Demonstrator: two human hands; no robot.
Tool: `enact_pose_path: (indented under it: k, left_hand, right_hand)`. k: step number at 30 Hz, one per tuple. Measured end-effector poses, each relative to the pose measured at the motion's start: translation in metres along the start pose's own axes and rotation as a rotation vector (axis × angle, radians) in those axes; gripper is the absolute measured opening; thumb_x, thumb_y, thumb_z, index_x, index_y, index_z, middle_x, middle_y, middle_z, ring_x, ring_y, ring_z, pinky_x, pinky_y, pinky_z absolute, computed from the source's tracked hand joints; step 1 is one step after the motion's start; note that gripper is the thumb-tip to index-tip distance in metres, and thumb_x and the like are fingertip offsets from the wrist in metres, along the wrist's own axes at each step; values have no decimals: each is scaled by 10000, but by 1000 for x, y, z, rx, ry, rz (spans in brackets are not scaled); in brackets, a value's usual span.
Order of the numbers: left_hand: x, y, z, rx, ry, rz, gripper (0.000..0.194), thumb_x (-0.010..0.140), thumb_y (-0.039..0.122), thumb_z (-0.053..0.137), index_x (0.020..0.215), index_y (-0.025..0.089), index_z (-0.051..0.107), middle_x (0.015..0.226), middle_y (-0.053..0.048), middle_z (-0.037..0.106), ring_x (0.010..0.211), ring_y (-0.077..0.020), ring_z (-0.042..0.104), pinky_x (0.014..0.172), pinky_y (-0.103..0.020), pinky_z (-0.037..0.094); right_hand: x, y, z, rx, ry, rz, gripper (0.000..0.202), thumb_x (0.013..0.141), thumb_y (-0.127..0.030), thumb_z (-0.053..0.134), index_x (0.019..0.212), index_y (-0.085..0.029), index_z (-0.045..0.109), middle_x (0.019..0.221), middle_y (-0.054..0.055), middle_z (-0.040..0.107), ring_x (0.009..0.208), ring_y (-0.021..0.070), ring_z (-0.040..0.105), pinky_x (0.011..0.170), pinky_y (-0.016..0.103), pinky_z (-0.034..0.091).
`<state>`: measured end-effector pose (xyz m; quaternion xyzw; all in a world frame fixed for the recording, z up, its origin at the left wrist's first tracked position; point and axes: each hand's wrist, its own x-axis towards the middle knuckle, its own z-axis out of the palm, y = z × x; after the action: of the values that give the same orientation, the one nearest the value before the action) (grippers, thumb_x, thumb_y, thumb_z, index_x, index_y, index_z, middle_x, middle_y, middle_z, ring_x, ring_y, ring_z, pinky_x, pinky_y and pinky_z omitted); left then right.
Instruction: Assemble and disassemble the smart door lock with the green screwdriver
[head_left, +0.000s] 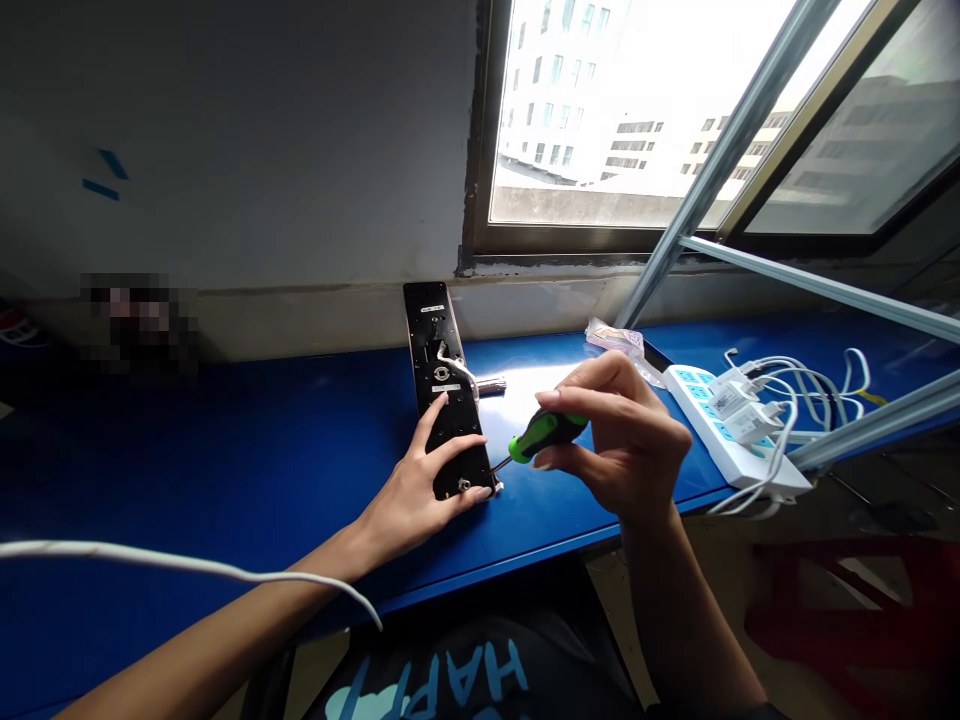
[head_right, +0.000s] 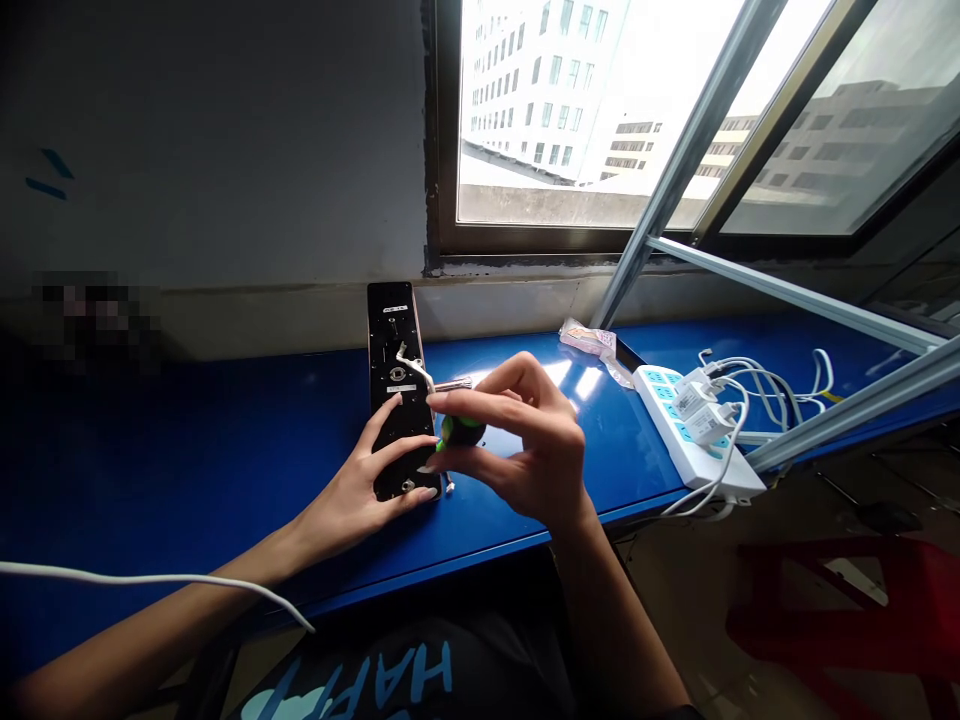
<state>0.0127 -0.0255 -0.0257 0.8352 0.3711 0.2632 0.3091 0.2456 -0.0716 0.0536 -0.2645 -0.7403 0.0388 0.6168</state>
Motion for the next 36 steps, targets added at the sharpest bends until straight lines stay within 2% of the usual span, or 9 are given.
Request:
enact_pose_path:
  k: [2, 5, 11, 16, 22, 25, 28, 33, 36]
  left_hand:
    - [0, 0, 0, -6, -8, -22, 558, 885, 594, 737, 1382, 351, 662, 1773, 25, -33, 1553, -434, 334, 1224, -565, 430]
    - [0, 0, 1, -20, -12, -40, 557, 879, 591, 745, 1378, 360, 662, 1770, 49, -44, 1554, -423, 337, 1214, -536, 457]
    - [-1, 2, -1, -6, -13, -27, 572, 869, 565, 770, 1394, 373, 654, 1773, 47, -30, 1531, -424, 383, 1197, -532, 485]
    - [-1, 1, 0, -9, -18, -32, 570, 875, 544, 772, 1402, 370, 644, 1773, 26, -49, 1525, -416, 397, 1200, -536, 478]
    - [-1, 0, 1, -19, -17, -20, 546, 878, 510, 778, 1390, 369, 650, 1770, 26, -51, 1532, -406, 388, 1216, -538, 455]
    - [-1, 2, 0, -34, -29, -39, 542, 880, 512, 774, 1388, 369, 652, 1768, 32, -63, 1545, -411, 361, 1232, -556, 426]
    - [0, 3, -1, -34, -34, -53, 547, 876, 516, 777, 1387, 367, 655, 1768, 31, -68, 1555, -408, 342, 1253, -551, 394]
    - [0, 1, 0, -32, -32, -50, 559, 873, 527, 777, 1395, 371, 651, 1769, 38, -62, 1568, -401, 317, 1275, -536, 361]
    - [-1, 2, 0, -37, -38, -57, 556, 874, 521, 777, 1396, 379, 649, 1768, 50, -73, 1565, -401, 324, 1270, -537, 371]
  right_hand:
    - [0, -1, 2, -21, -17, 57, 357, 964, -327, 717, 1321, -323, 727, 1074, 67, 678, 957, 219, 705, 772, 398, 645]
    - [0, -2, 3, 60, -81, 138, 428, 1052, -203, 516, 1446, -327, 625, 1330, 92, 692, 1159, 274, 703, 957, 518, 621]
    - [1, -2, 1, -15, 6, 30, 403, 856, -197, 828, 1237, -318, 775, 962, 44, 652, 865, 197, 671, 674, 354, 613]
    - [0, -4, 2, 76, -76, 126, 454, 1029, -122, 513, 1427, -292, 648, 1357, 123, 656, 1126, 281, 712, 862, 478, 639]
    - [1, 1, -1, -27, 27, 48, 427, 830, -184, 852, 1238, -285, 777, 1010, 60, 713, 914, 229, 703, 740, 395, 626]
    - [1, 1, -2, 47, -51, 136, 390, 1005, -210, 629, 1386, -271, 684, 1255, 112, 699, 1100, 274, 704, 849, 462, 633]
    - [1, 0, 0, 168, -131, 184, 500, 1033, -102, 503, 1491, -287, 579, 1440, 111, 656, 1222, 309, 700, 933, 530, 633]
    - [1, 2, 3, 37, -10, 90, 461, 851, -180, 832, 1280, -325, 749, 1016, 46, 723, 892, 226, 723, 698, 392, 642]
    - [2, 1, 5, -7, 15, 79, 342, 935, -279, 753, 1273, -329, 755, 982, 53, 678, 883, 212, 689, 659, 369, 613]
